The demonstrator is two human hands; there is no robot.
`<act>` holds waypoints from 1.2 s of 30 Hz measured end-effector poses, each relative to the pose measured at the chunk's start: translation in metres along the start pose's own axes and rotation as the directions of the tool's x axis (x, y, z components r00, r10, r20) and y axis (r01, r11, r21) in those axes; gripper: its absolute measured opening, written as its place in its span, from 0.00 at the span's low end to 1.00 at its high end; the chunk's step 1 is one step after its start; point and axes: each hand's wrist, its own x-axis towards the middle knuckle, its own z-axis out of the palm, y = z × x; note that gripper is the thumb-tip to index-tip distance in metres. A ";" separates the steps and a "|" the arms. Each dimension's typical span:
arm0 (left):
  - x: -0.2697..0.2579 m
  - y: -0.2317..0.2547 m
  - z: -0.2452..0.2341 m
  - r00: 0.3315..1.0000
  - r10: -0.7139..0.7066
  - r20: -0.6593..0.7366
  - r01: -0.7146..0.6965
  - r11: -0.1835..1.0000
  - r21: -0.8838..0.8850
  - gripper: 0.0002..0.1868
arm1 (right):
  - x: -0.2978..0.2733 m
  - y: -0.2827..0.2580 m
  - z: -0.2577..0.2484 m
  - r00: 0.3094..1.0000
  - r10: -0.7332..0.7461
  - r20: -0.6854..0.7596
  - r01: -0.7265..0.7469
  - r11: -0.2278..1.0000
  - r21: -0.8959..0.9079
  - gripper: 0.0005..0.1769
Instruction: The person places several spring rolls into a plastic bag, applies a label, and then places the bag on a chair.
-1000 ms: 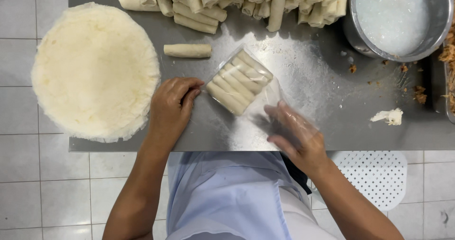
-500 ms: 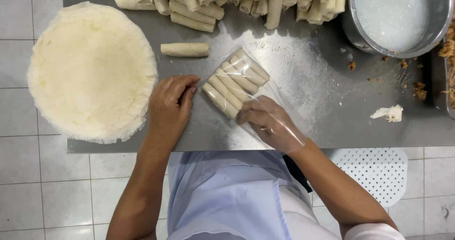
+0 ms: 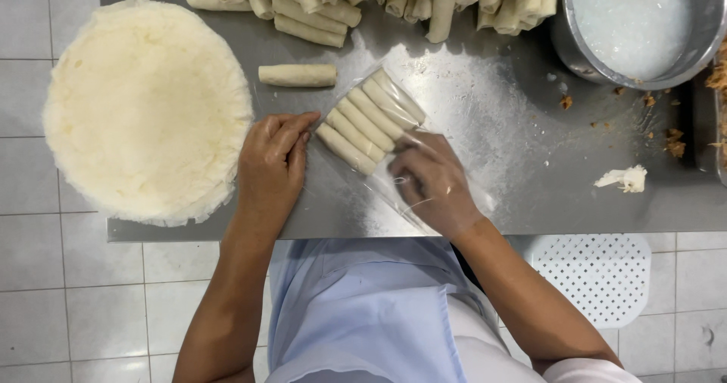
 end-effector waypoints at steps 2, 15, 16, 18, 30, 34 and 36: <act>0.000 -0.002 0.000 1.000 0.006 -0.001 -0.006 1.000 0.003 0.12 | 0.004 0.001 0.001 0.998 -0.035 0.045 0.035 0.999 0.004 0.05; -0.002 -0.002 0.003 0.999 -0.001 -0.038 0.000 1.000 -0.010 0.13 | -0.011 0.009 0.006 0.999 -0.014 -0.053 -0.001 0.962 -0.272 0.09; -0.003 -0.003 0.002 0.999 -0.003 -0.037 0.002 1.000 -0.010 0.13 | -0.007 0.007 0.005 0.999 -0.012 -0.051 -0.002 0.963 -0.270 0.09; -0.002 -0.004 0.002 1.000 0.008 -0.009 -0.008 1.000 -0.012 0.14 | 0.000 0.001 0.002 0.999 -0.028 -0.019 0.023 0.979 -0.202 0.06; -0.002 -0.001 0.000 1.000 -0.015 0.006 0.016 1.000 -0.014 0.13 | 0.003 0.010 -0.002 1.000 -0.027 -0.011 0.023 0.948 -0.317 0.06; -0.001 -0.002 0.000 1.000 -0.017 -0.004 0.016 0.999 -0.033 0.13 | 0.006 0.010 -0.009 0.998 -0.035 -0.049 0.015 0.933 -0.359 0.09; -0.001 -0.001 0.000 1.000 -0.012 -0.002 0.012 1.000 -0.022 0.13 | 0.006 0.009 -0.012 0.997 0.053 0.056 -0.033 0.949 -0.313 0.11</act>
